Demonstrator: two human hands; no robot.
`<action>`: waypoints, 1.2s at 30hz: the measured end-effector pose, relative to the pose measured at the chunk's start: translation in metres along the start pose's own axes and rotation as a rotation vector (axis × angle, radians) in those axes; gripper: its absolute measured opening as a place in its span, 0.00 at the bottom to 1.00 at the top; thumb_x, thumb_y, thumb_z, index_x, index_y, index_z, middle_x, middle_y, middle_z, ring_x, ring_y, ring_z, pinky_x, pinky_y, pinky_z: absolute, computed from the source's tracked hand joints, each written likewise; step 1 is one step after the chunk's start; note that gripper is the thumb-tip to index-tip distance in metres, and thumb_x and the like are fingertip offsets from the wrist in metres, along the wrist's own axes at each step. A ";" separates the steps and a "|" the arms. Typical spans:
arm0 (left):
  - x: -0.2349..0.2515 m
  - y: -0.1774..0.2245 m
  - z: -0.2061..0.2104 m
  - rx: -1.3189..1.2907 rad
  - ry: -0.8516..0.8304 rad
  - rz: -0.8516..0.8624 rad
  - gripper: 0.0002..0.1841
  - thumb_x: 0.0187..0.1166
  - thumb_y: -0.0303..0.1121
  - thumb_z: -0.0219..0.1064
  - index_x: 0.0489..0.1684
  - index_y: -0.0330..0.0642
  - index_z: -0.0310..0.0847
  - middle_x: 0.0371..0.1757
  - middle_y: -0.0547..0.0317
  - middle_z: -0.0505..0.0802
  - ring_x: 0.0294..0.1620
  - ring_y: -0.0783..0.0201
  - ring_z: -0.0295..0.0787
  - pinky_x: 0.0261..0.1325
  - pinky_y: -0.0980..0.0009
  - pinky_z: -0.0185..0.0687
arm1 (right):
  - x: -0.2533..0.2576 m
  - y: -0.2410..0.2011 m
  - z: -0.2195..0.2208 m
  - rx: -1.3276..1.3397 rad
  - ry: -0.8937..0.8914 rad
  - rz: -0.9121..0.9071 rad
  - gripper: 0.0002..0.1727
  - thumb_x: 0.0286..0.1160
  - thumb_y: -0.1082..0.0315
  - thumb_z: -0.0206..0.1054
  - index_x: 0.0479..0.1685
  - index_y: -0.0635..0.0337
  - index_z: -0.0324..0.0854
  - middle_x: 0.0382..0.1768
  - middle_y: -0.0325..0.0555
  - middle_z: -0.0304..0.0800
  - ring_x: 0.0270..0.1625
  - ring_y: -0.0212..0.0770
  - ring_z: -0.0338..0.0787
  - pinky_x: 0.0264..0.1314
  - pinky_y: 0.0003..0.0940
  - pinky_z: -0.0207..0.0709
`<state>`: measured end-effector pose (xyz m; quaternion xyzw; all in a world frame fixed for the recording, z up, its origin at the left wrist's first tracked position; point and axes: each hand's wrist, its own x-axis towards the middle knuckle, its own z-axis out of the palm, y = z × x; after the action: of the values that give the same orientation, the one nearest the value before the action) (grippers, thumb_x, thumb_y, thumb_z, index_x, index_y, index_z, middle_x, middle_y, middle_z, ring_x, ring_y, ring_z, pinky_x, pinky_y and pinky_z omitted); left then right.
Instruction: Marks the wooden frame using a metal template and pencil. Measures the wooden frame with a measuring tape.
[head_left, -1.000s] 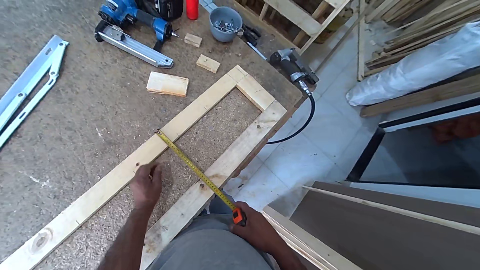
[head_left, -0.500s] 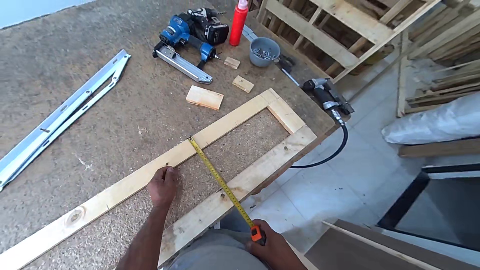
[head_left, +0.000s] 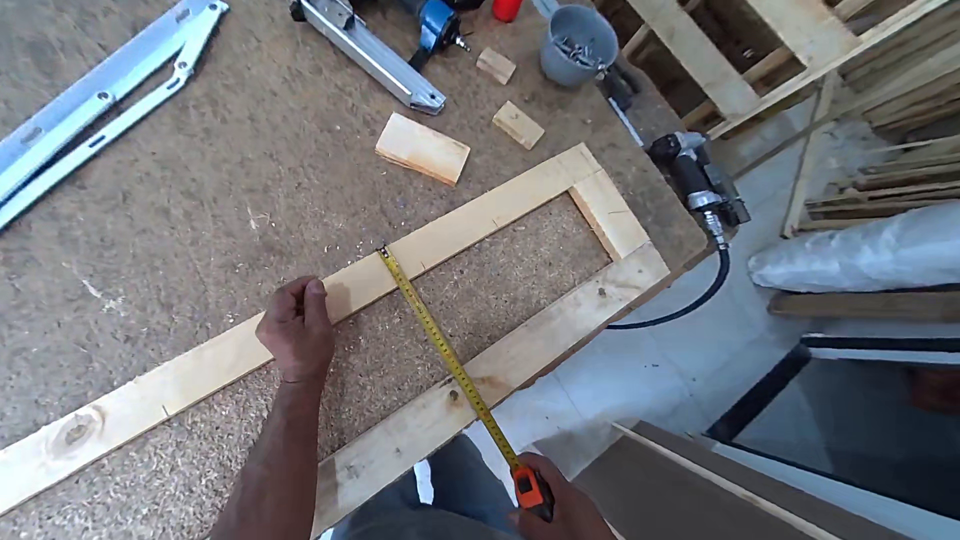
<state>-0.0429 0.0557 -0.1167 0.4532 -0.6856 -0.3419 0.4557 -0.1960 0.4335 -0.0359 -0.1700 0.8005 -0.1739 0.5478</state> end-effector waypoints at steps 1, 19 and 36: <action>0.006 -0.003 0.004 0.020 0.009 0.007 0.11 0.86 0.35 0.64 0.48 0.36 0.88 0.35 0.59 0.93 0.31 0.74 0.89 0.38 0.73 0.89 | 0.000 -0.001 -0.001 0.001 -0.001 0.004 0.43 0.58 0.51 0.85 0.77 0.54 0.74 0.46 0.48 0.93 0.45 0.45 0.93 0.52 0.51 0.87; 0.003 -0.017 0.020 0.390 0.001 0.402 0.14 0.87 0.38 0.63 0.48 0.35 0.89 0.38 0.42 0.94 0.37 0.54 0.93 0.43 0.60 0.86 | 0.002 -0.002 -0.004 0.064 0.003 -0.037 0.43 0.58 0.54 0.85 0.78 0.51 0.72 0.47 0.37 0.93 0.43 0.33 0.93 0.47 0.38 0.90; 0.007 -0.020 0.021 0.438 -0.043 0.287 0.18 0.91 0.44 0.57 0.56 0.41 0.87 0.45 0.48 0.94 0.43 0.62 0.92 0.49 0.66 0.84 | 0.026 0.016 0.007 0.145 0.009 -0.194 0.43 0.57 0.50 0.83 0.77 0.53 0.71 0.51 0.36 0.90 0.45 0.32 0.92 0.43 0.34 0.91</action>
<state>-0.0578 0.0431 -0.1397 0.4318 -0.8101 -0.1265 0.3759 -0.1998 0.4350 -0.0673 -0.2058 0.7681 -0.2845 0.5355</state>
